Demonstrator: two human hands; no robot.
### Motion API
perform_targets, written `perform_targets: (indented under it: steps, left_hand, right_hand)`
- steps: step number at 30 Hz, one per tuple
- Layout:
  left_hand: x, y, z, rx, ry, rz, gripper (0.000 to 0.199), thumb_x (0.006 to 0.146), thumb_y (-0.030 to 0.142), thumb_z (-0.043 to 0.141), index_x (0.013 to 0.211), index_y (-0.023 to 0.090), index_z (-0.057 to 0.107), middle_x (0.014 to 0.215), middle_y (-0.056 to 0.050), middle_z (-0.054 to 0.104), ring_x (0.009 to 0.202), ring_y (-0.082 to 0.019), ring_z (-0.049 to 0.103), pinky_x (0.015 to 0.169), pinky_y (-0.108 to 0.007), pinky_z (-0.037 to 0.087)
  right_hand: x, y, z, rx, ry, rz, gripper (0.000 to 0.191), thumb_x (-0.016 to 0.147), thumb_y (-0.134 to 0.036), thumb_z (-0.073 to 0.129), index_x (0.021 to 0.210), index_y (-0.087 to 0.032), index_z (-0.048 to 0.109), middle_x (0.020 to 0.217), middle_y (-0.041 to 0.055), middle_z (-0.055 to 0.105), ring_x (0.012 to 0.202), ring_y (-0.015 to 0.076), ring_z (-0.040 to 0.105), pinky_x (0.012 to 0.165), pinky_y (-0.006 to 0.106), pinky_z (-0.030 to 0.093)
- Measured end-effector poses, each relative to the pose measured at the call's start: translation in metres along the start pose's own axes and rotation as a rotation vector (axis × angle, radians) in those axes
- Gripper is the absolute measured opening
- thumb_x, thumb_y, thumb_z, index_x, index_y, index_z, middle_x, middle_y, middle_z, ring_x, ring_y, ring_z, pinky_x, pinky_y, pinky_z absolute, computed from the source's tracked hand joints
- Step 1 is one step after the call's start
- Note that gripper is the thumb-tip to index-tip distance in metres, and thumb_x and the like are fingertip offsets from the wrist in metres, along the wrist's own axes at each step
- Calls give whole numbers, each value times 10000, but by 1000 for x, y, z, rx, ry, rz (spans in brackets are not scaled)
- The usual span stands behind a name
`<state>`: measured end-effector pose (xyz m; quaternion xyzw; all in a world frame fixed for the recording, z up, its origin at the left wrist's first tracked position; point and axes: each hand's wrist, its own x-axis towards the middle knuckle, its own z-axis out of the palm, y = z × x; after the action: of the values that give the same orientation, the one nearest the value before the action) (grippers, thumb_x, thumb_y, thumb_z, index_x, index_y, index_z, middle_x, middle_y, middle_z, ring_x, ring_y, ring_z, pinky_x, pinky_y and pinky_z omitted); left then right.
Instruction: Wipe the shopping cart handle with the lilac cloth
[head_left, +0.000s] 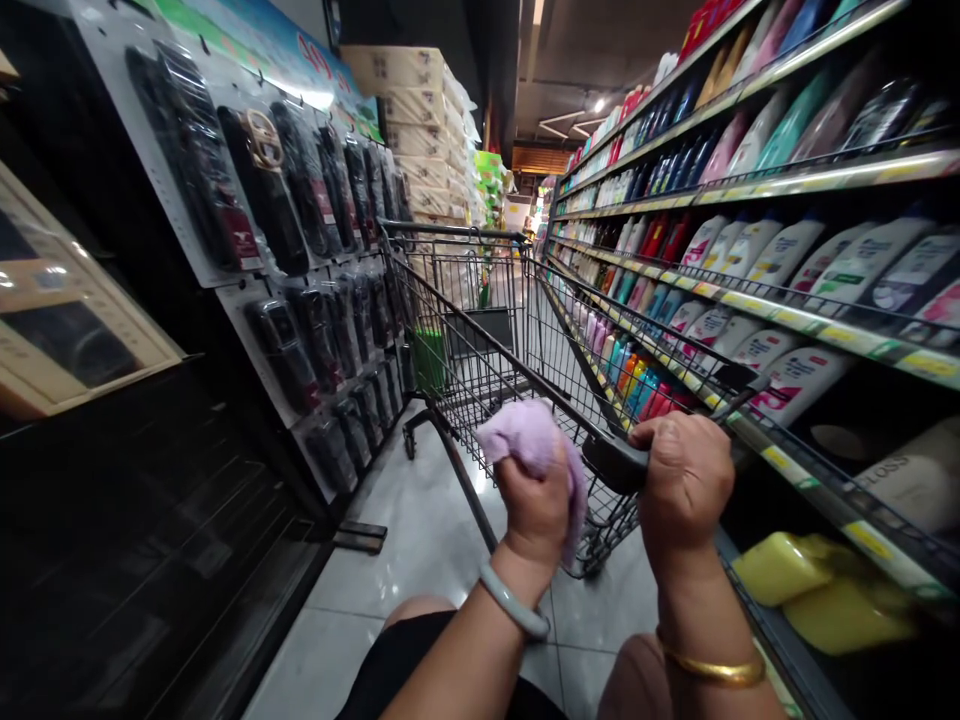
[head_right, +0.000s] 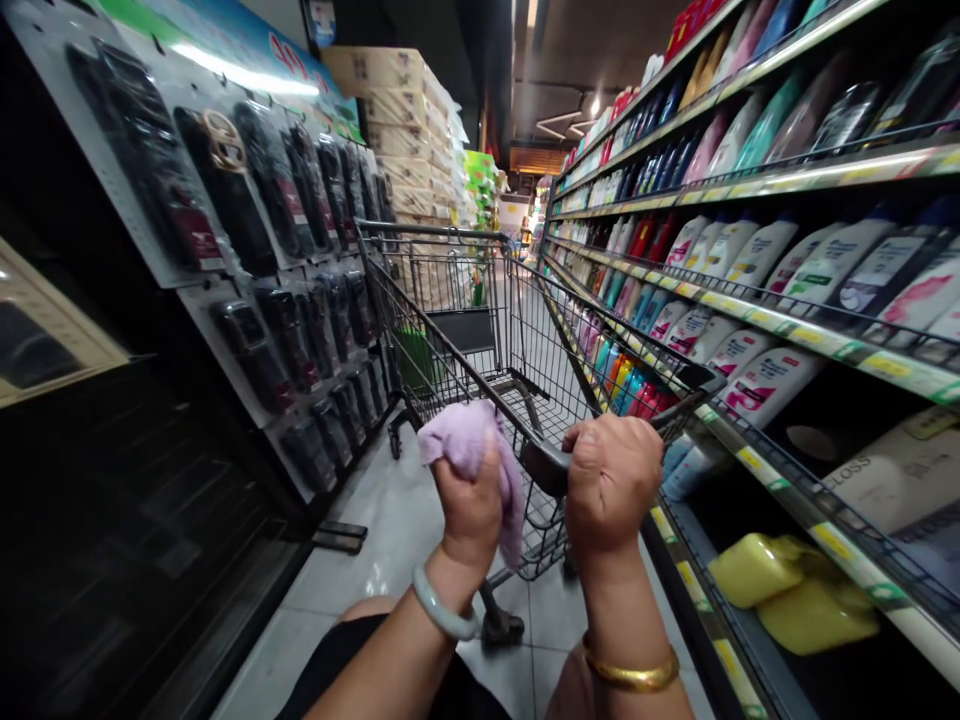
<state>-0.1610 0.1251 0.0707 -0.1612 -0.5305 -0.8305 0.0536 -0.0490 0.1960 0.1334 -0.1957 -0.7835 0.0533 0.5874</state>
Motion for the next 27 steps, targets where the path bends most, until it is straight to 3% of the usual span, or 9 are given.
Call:
perform_targets:
  steps: [3,7,11,20,27]
  left_hand:
    - [-5,1,-4,73,-141,83,542,634,397,946,1088,219,707,1218,-149,723,1258,-343,663,1212,-490,463]
    - [33,-9,-4,190,56,-126,432,726,327,854,1077,205,634,1185,-144,717,1214,-327,670,1197,-515,452]
    - [57,-15,-3,116,40,-200,379,819,226,740,1166,214,588,1246,-125,705,1236,-265,667,1204,-438,439]
    - [39,-18,-6,215,13,-185,309,754,216,766,1003,221,583,1086,-121,687,1181,-312,655,1169,-474,463]
    - [58,-21,-4,291,-28,-170,303,784,211,714,1046,210,562,1223,-164,688,1347,-327,595,1220,-470,408]
  right_hand:
    - [1,0,-4,-3,-17,-4,513,1089,-424,297,698,-251,580,719,50,642,748,224,569,840,428,382]
    - [5,-2,-19,41,-191,-83,489,1086,-526,377,779,-243,631,780,37,643,796,218,577,845,416,382]
    - [8,-6,-34,10,-330,-181,431,937,-673,662,913,-244,671,850,23,650,851,225,588,860,405,392]
    - [5,-16,-51,56,-339,-198,347,936,-549,748,821,-239,642,741,-5,608,724,178,532,736,364,355]
    - [3,-31,-39,10,-338,-199,308,961,-498,732,821,-236,652,702,-11,582,715,182,496,730,371,323]
